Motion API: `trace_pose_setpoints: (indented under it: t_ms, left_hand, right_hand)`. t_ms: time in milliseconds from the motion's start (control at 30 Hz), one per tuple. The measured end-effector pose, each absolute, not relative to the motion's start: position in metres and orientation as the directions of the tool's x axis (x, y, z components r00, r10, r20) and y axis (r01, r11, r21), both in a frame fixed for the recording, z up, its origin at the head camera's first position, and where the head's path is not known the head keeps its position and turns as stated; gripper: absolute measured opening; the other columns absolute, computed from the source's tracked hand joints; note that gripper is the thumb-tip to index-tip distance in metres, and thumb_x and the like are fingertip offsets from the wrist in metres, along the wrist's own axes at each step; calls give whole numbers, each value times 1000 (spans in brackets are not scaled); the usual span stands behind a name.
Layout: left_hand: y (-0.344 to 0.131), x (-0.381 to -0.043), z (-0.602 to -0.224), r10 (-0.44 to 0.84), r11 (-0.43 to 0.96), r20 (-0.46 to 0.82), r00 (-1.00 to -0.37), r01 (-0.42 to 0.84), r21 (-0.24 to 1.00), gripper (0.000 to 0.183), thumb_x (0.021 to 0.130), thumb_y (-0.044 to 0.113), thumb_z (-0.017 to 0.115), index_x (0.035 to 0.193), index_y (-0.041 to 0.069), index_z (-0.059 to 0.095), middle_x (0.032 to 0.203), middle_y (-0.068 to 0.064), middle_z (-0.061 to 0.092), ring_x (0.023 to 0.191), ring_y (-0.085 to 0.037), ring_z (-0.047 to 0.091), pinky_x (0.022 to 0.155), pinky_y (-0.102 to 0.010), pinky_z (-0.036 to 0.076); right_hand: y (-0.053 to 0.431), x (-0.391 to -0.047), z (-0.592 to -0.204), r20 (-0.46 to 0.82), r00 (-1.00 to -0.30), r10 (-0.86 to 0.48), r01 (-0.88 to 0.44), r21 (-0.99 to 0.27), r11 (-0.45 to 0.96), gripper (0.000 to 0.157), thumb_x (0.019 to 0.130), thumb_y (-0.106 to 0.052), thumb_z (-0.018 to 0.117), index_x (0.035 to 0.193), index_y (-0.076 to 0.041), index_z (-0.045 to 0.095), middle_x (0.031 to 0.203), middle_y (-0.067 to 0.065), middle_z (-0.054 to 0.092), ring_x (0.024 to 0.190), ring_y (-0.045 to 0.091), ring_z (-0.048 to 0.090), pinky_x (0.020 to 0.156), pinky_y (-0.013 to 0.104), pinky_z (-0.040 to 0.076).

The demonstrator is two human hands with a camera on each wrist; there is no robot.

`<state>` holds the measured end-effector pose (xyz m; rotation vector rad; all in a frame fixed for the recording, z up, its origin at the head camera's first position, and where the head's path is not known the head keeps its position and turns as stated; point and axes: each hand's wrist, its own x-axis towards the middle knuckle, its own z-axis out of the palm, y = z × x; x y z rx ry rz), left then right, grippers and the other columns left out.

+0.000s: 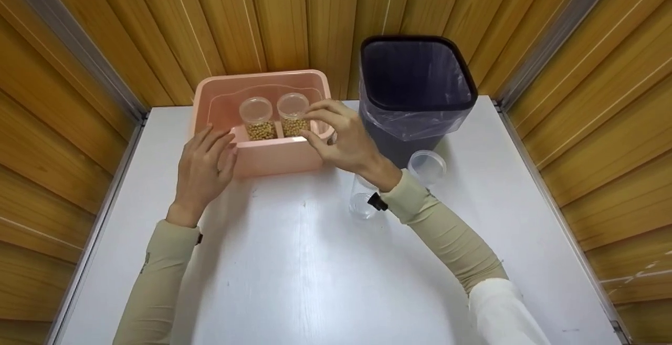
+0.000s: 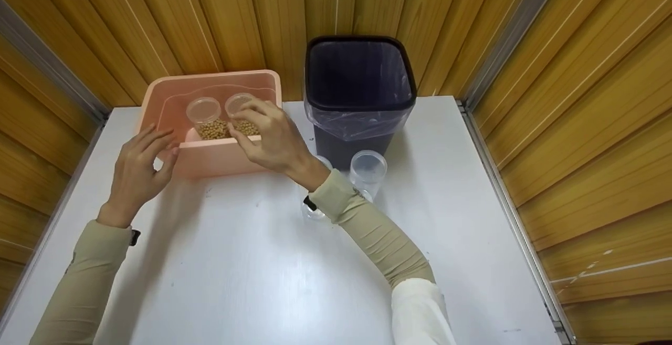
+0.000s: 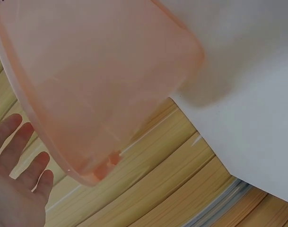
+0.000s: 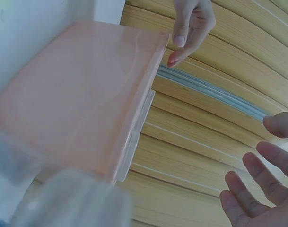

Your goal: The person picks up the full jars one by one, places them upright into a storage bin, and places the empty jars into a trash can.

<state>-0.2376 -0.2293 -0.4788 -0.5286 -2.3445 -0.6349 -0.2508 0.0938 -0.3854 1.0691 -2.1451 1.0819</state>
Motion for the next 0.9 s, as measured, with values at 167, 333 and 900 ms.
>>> trace_pose_setpoints:
  t_ms: [167,333,900]
  left_hand:
    - [-215,-237,-472,235,788,676,-698,545,288,34,104,21,69,131,0,73,137,-18,72,142,-42,57,120,-59,43]
    - [-196,-238,-466,244,763,688,-683,574,299,34,103,20,71,130,1,74,137,-17,72,143,-40,56,123,-57,41]
    - [-139,-237,-458,328,673,713,-620,683,284,34,103,21,71,130,1,73,139,-17,70,142,-43,56,121,-62,41]
  right_hand:
    - [117,-241,-390,711,-571,-410,-812,-415,410,20,94,-8,80,112,-2,79,116,13,75,115,25,70,105,33,56]
    - [137,-232,-394,713,-574,-401,-806,-409,426,21,94,-9,81,113,0,78,117,12,74,113,25,71,102,33,58]
    - [207,-218,-395,785,-555,-276,-795,-402,455,20,92,-6,83,111,0,80,119,13,76,110,29,71,101,27,55]
